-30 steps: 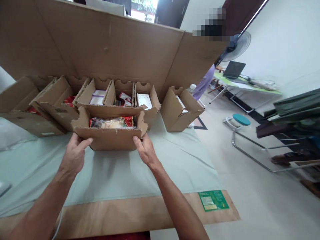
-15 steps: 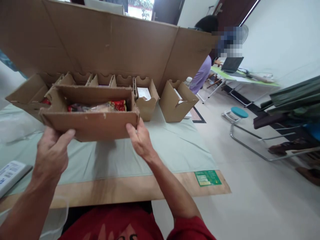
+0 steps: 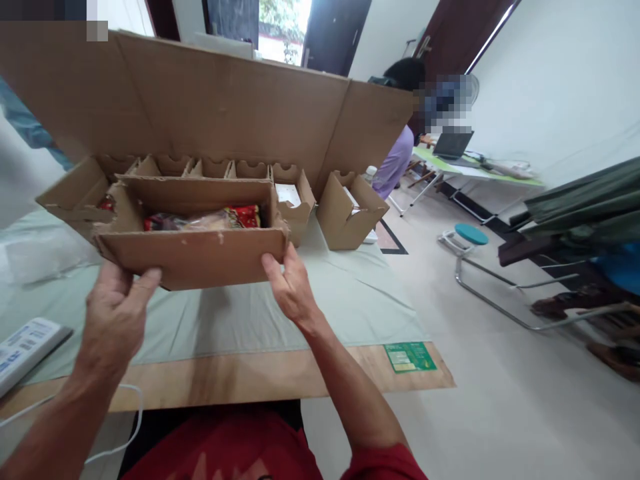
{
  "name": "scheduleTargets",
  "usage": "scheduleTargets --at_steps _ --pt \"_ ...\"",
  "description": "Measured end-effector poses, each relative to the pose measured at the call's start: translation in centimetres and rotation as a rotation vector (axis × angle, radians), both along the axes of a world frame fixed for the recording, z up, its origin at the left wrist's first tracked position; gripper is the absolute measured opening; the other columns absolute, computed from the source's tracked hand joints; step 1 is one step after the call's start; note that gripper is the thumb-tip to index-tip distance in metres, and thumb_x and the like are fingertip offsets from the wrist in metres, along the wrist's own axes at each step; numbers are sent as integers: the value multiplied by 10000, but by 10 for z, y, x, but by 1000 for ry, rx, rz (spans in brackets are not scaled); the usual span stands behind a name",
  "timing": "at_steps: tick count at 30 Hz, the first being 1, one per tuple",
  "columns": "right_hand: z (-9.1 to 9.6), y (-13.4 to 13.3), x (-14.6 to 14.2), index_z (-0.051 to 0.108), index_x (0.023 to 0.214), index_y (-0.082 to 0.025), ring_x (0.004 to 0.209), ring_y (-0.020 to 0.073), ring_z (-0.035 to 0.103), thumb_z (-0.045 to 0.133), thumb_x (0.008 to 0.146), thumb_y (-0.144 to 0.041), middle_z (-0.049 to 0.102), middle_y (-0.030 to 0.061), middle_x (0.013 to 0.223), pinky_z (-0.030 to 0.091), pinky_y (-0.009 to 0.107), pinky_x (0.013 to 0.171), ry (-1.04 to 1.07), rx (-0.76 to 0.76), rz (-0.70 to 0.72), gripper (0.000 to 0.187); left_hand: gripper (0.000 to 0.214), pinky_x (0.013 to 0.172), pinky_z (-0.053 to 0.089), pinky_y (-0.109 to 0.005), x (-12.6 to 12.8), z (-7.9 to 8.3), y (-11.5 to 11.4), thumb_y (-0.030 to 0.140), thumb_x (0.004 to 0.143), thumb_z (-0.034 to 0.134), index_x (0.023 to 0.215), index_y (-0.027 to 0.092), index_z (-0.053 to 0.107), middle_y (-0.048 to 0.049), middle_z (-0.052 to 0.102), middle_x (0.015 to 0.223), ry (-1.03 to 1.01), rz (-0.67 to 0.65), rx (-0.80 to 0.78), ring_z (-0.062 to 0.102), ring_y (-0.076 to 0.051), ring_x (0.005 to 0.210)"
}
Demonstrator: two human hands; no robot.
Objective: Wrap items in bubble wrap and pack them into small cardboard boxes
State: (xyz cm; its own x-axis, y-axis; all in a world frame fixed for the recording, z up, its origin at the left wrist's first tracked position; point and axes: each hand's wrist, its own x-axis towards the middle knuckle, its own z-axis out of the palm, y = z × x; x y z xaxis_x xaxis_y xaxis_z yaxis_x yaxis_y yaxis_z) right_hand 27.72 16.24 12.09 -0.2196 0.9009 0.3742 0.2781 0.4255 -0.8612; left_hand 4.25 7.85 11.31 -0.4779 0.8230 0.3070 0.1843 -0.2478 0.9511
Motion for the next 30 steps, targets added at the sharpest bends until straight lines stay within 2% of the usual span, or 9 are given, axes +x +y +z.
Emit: scheduleTargets --at_steps 3,6,9,14,17,21,25,28,30 --pt "-17 -11 28 571 1442 -201 1260 314 629 498 1012 -558 684 125 1372 496 484 1106 -30 -1 -98 564 639 1211 405 -454 19 -15 0 434 947 662 1530 265 465 -80 633 1441 -31 -55 -76 603 -262 1323" --pt "-51 -36 55 615 1381 -194 1263 317 633 523 1002 -577 692 134 1359 489 477 1112 -81 -69 -119 547 634 1209 396 -433 30 -43 -11 441 968 626 1543 244 443 -107 599 1484 -56 -153 -182 561 -261 1378" --pt "-80 -53 64 648 1325 -210 1215 308 663 522 999 -598 728 120 1282 518 454 1078 -86 -161 -104 522 611 1233 364 -444 28 -67 -28 449 964 626 1520 252 466 -105 606 1465 -49 -178 -259 530 -262 1410" --pt "-92 -53 65 618 1372 -237 1267 289 644 506 1023 -560 697 103 1347 501 430 1110 5 -187 -151 489 661 1231 385 -496 27 -83 -60 447 899 706 1503 302 480 -89 618 1438 14 -139 -346 569 -298 1368" --pt "-87 -39 76 610 1386 -241 1296 279 627 505 1025 -542 679 92 1389 499 415 1120 37 -170 -204 481 710 1145 501 -500 36 -86 -72 431 890 718 1539 342 443 -97 566 1507 88 -158 -403 643 -313 1275" --pt "-82 -3 103 611 1368 -217 1258 272 639 514 1001 -556 700 97 1351 497 432 1114 90 -101 -311 509 610 1065 576 -501 69 -81 -74 400 946 629 1534 419 467 -74 488 1595 193 -318 -283 674 -318 1244" --pt "-77 44 127 602 1404 -216 1361 272 567 541 958 -570 636 102 1467 428 466 1183 141 -58 -379 572 596 1153 503 -533 114 -71 -58 318 936 593 1522 403 522 -60 343 1703 270 -535 -196 515 -362 1449" --pt "-71 77 138 604 1412 -210 1381 274 550 538 924 -631 609 105 1502 444 468 1170 216 -88 -413 648 648 1136 511 -543 143 -69 -36 246 871 627 1503 370 558 -54 194 1759 259 -714 -206 444 -385 1501" --pt "-68 95 143 620 1393 -197 1377 276 554 543 896 -686 626 113 1481 448 460 1169 262 -103 -426 701 652 1143 492 -569 159 -68 -22 228 851 639 1487 355 579 -52 134 1772 233 -769 -239 418 -397 1516"
